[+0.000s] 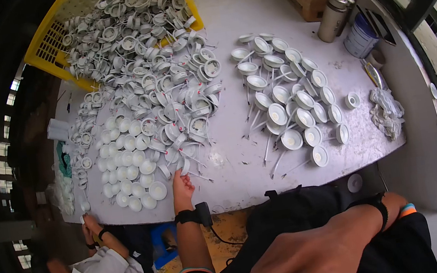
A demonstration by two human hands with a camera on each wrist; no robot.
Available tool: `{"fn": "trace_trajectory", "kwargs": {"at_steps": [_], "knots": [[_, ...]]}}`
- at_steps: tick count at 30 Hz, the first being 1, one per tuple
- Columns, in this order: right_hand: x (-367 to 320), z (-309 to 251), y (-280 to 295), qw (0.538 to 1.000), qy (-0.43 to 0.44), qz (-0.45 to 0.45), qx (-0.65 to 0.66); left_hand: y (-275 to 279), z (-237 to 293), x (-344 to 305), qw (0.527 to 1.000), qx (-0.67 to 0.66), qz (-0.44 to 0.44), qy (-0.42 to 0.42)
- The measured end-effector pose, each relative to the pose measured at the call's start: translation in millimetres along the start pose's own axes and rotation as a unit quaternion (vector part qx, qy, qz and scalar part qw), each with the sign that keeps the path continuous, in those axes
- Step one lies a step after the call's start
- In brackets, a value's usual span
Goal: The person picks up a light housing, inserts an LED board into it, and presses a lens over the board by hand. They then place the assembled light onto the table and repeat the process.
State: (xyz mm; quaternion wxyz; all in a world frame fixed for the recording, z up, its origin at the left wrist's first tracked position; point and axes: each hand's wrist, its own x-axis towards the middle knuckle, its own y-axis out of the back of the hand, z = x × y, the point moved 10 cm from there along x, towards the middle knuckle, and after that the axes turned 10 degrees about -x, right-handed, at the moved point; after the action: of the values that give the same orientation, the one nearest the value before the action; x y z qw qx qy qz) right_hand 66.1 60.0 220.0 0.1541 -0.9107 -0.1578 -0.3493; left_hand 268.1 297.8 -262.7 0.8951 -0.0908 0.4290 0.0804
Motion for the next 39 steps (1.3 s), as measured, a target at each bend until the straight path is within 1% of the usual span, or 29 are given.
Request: {"fn": "trace_trajectory", "kwargs": {"at_steps": [1,3,4,5,6,7,8,9,10,11,13,15,17,18,19,21,22,23,24,25,26,27,29,30,31,32,34,35,39], "knots": [[-8.9,20.0,-1.8,0.992,-0.083,-0.096,-0.025,4.0,0.0,-6.9,1.000,0.004,0.016,-0.017],[-43.8,73.7,32.6,0.951,-0.296,-0.035,-0.078,12.1,1.8,-24.1,0.997,0.003,0.059,-0.041],[-64.7,102.8,51.6,0.921,-0.385,0.024,-0.055,3.1,7.9,-39.4,0.996,-0.037,0.035,-0.076],[-92.6,133.0,66.5,0.876,-0.474,0.087,-0.029,-2.9,11.7,-61.7,0.992,-0.069,0.013,-0.107],[-109.3,153.9,74.7,0.867,-0.488,0.078,-0.065,-5.5,10.0,-84.2,0.991,-0.073,0.023,-0.109],[-123.2,171.9,82.9,0.856,-0.501,0.072,-0.105,-23.3,18.2,-109.9,0.983,-0.101,-0.030,-0.152],[-128.3,185.7,83.7,0.856,-0.502,0.072,-0.104,-43.2,26.2,-135.7,0.969,-0.126,-0.086,-0.193],[-134.0,197.7,86.9,0.845,-0.514,0.100,-0.105,-54.0,23.9,-156.3,0.970,-0.124,-0.087,-0.190],[-137.1,203.6,90.1,0.834,-0.526,0.129,-0.109,-70.6,25.8,-178.3,0.965,-0.109,-0.114,-0.210],[-134.1,205.2,89.8,0.831,-0.528,0.133,-0.110,-86.4,25.3,-198.0,0.959,-0.093,-0.142,-0.227],[-124.4,204.3,92.7,0.835,-0.518,0.143,-0.122,-116.0,9.1,-225.6,0.959,-0.074,-0.177,-0.210],[-121.5,199.7,95.6,0.848,-0.487,0.122,-0.168,-135.6,2.2,-242.8,0.955,-0.055,-0.217,-0.195],[-116.4,184.0,103.8,0.855,-0.462,0.132,-0.194,-154.3,-1.1,-267.0,0.924,0.030,-0.312,-0.218],[-119.0,177.8,108.9,0.852,-0.464,0.140,-0.197,-152.2,1.5,-273.8,0.914,0.126,-0.310,-0.229],[-117.1,168.4,113.9,0.853,-0.446,0.134,-0.237,-150.0,2.2,-269.9,0.912,0.129,-0.318,-0.224],[-116.0,151.0,122.0,0.847,-0.432,0.137,-0.278,-147.2,34.6,-283.8,0.842,0.186,-0.275,-0.424],[-110.0,142.8,119.3,0.850,-0.417,0.103,-0.306,-164.3,51.8,-308.1,0.767,0.242,-0.282,-0.523],[-105.6,138.1,116.0,0.851,-0.402,0.068,-0.332,-167.6,51.3,-305.7,0.766,0.245,-0.289,-0.519],[-105.1,135.5,117.9,0.849,-0.394,0.064,-0.347,-177.8,31.2,-290.8,0.810,0.224,-0.380,-0.386],[-107.0,133.0,121.5,0.847,-0.395,0.071,-0.348,-186.6,8.1,-284.2,0.831,0.197,-0.459,-0.244],[-113.3,136.0,124.7,0.844,-0.427,0.078,-0.316,-193.3,5.1,-293.0,0.816,0.191,-0.499,-0.220],[-119.5,139.1,126.2,0.840,-0.456,0.085,-0.283,-195.3,5.5,-293.9,0.814,0.195,-0.503,-0.218],[-128.2,143.4,127.2,0.841,-0.452,0.092,-0.282,-198.6,1.7,-297.2,0.801,0.217,-0.519,-0.205],[-132.4,146.3,129.2,0.862,-0.435,0.142,-0.217,-200.9,0.9,-299.3,0.798,0.219,-0.522,-0.205],[-133.8,145.9,131.9,0.877,-0.414,0.191,-0.149,-201.8,0.1,-298.3,0.811,0.212,-0.507,-0.199],[-133.6,141.1,132.8,0.877,-0.414,0.194,-0.149,-201.4,-1.6,-297.1,0.824,0.205,-0.492,-0.192],[-157.1,148.8,122.3,0.799,-0.570,0.184,-0.050,-202.9,-11.2,-293.2,0.834,0.188,-0.487,-0.179],[-159.1,147.5,122.8,0.799,-0.570,0.187,-0.050,-203.2,-14.8,-290.8,0.844,0.168,-0.481,-0.167],[-169.4,141.7,127.3,0.795,-0.569,0.203,-0.056,-210.1,-26.0,-298.0,0.849,0.167,-0.483,-0.136]]}}
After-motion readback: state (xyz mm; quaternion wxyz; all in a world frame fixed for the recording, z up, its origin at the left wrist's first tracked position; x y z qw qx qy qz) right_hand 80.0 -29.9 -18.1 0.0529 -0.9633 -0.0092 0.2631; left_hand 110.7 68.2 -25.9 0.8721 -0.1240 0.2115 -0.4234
